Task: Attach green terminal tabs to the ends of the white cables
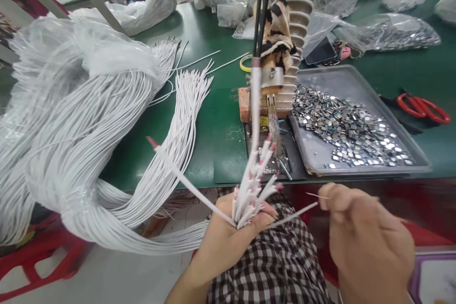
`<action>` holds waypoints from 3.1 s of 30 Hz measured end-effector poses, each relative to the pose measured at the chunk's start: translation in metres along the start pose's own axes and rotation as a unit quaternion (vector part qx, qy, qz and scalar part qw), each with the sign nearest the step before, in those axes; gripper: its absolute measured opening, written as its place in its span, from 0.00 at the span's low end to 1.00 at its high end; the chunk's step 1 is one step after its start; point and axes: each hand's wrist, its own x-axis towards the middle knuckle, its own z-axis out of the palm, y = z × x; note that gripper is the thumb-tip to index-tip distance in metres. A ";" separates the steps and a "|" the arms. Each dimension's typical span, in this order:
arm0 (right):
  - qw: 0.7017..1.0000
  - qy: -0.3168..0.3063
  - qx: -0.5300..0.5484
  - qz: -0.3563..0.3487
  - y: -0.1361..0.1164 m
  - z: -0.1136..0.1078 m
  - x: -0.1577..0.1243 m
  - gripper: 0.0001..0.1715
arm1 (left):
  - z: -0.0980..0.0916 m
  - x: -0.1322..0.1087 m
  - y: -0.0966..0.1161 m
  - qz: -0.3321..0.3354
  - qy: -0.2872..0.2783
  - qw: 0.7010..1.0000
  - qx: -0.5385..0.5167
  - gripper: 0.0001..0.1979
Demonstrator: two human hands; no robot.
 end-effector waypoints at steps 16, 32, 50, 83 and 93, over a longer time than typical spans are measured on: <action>0.943 -0.244 0.172 0.144 -0.008 0.018 -0.016 0.13 | 0.011 -0.030 -0.009 0.020 0.043 0.997 -0.053 0.10; 0.967 -0.245 0.015 0.063 -0.009 0.018 -0.021 0.05 | 0.016 -0.033 -0.008 -0.012 0.065 0.991 -0.115 0.18; 0.975 -0.218 0.030 0.038 -0.018 0.019 -0.016 0.13 | 0.010 -0.024 -0.012 0.034 0.077 0.996 -0.036 0.03; 0.909 -0.158 0.255 0.289 0.000 0.033 -0.026 0.14 | 0.021 -0.026 -0.023 0.047 0.159 0.985 -0.051 0.11; 0.981 -0.127 0.075 0.127 0.000 0.024 -0.022 0.17 | 0.021 -0.025 -0.025 0.052 0.128 0.986 -0.098 0.07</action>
